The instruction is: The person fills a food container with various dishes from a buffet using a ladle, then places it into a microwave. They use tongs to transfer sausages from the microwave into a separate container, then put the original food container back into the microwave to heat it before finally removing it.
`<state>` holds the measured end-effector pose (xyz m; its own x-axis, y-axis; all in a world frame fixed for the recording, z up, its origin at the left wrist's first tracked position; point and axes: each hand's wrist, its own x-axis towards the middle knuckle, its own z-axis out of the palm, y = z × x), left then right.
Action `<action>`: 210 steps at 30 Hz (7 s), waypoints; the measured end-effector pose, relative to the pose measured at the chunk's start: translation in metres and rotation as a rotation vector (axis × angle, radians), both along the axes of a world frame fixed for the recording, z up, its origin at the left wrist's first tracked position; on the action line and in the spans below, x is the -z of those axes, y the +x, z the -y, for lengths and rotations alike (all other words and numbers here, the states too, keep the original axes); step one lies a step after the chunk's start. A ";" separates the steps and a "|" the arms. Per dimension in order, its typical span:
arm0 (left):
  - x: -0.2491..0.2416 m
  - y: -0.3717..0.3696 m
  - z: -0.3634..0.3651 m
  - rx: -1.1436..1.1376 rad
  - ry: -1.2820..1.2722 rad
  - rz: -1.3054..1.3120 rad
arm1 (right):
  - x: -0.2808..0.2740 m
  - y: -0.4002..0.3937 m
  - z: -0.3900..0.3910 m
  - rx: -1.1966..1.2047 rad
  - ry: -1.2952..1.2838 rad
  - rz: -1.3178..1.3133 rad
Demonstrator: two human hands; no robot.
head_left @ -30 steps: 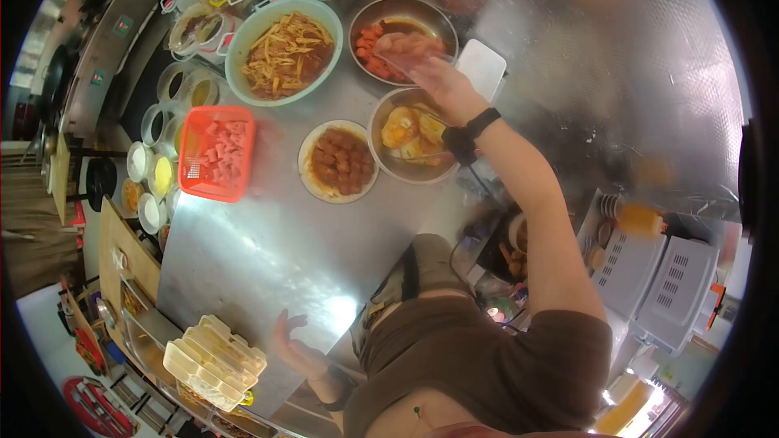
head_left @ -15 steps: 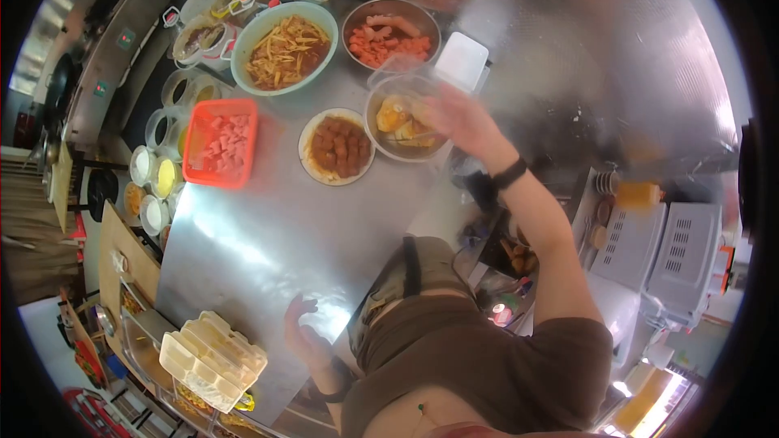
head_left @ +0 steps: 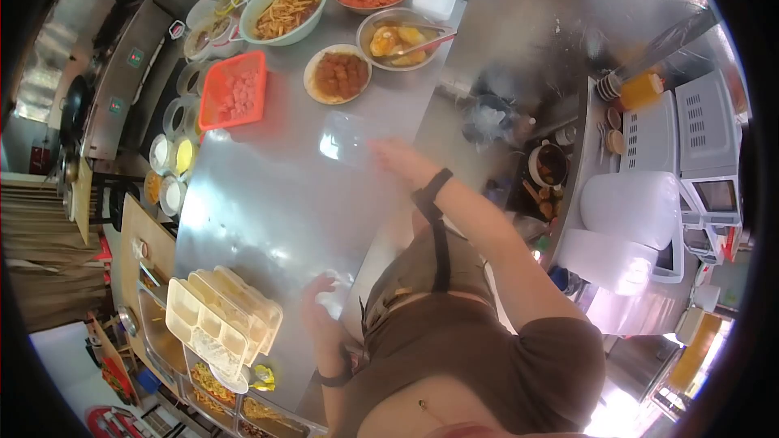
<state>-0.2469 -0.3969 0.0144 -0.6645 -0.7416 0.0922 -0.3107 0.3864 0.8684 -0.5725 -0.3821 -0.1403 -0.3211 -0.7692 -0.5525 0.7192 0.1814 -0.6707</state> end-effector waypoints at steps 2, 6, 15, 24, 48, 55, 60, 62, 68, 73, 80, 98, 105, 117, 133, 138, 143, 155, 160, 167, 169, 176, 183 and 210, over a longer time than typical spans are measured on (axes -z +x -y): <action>0.008 0.003 0.003 -0.062 -0.013 -0.009 | 0.007 -0.028 0.016 -0.049 0.380 -0.465; 0.022 -0.013 0.001 -0.113 0.029 -0.007 | -0.042 -0.133 -0.015 -0.016 0.494 -1.165; 0.016 -0.180 0.031 -0.240 0.047 -0.005 | -0.088 -0.295 0.026 -0.748 0.606 -1.894; 0.006 -0.271 0.042 -0.321 0.148 0.002 | -0.145 -0.406 0.071 -0.497 0.493 -1.823; -0.015 -0.294 0.050 -0.434 0.033 0.081 | -0.126 -0.479 0.155 -0.967 0.560 -2.050; -0.015 -0.299 0.050 -0.430 0.060 0.065 | -0.124 -0.483 0.148 -0.820 0.561 -2.076; -0.013 -0.299 0.049 -0.434 0.069 0.046 | -0.138 -0.447 0.137 -0.516 0.650 -2.413; -0.011 -0.297 0.049 -0.436 0.068 0.046 | -0.137 -0.438 0.134 -0.528 0.680 -2.380; -0.012 -0.291 0.044 -0.470 0.087 0.048 | -0.130 -0.437 0.121 -0.571 0.653 -2.308; -0.011 -0.291 0.043 -0.471 0.107 0.052 | -0.108 -0.430 0.120 -0.649 0.651 -2.298; -0.012 -0.288 0.044 -0.461 0.076 0.080 | -0.123 -0.430 0.134 -0.717 0.730 -2.383; -0.006 -0.289 0.036 -0.492 0.099 -0.004 | -0.113 -0.512 0.140 -0.667 0.719 -0.844; -0.007 -0.293 0.038 -0.453 0.083 -0.009 | -0.165 -0.466 0.138 -0.812 0.665 -1.601; -0.005 -0.297 0.038 -0.434 0.040 0.070 | -0.155 -0.450 0.150 -0.717 0.610 -1.789; -0.003 -0.299 0.047 -0.422 0.054 0.075 | -0.137 -0.469 0.170 -0.679 0.599 -2.146; -0.004 -0.296 0.045 -0.459 0.062 0.069 | -0.165 -0.449 0.188 -0.809 0.398 -2.199; -0.005 -0.298 0.043 -0.453 0.051 0.091 | -0.136 -0.432 0.207 -0.956 0.152 -2.472; -0.003 -0.297 0.036 -0.512 0.066 0.056 | -0.114 -0.465 0.214 -0.833 0.283 -2.464; -0.005 -0.297 0.039 -0.509 0.065 0.077 | -0.128 -0.458 0.197 -0.759 0.392 -2.457; -0.004 -0.299 0.039 -0.506 0.080 0.057 | -0.097 -0.468 0.173 -0.775 0.445 -2.527; -0.003 -0.299 0.039 -0.495 0.077 0.061 | -0.107 -0.487 0.173 -0.752 0.231 -2.154; -0.003 -0.301 0.039 -0.492 0.086 0.053 | -0.115 -0.528 0.174 -0.711 0.593 -0.499; -0.001 -0.303 0.038 -0.481 0.086 0.075 | -0.163 -0.454 0.142 -0.652 0.604 -1.917; 0.002 -0.305 0.027 -0.447 0.091 0.080 | -0.088 -0.461 0.168 -0.821 0.336 -2.672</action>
<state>-0.5523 -0.4240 0.0122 -0.2803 -0.9596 -0.0247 -0.4966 0.1229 0.8592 -1.0331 -0.5499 -0.0523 -0.0082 -0.9980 0.0635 -0.8877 0.0365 0.4589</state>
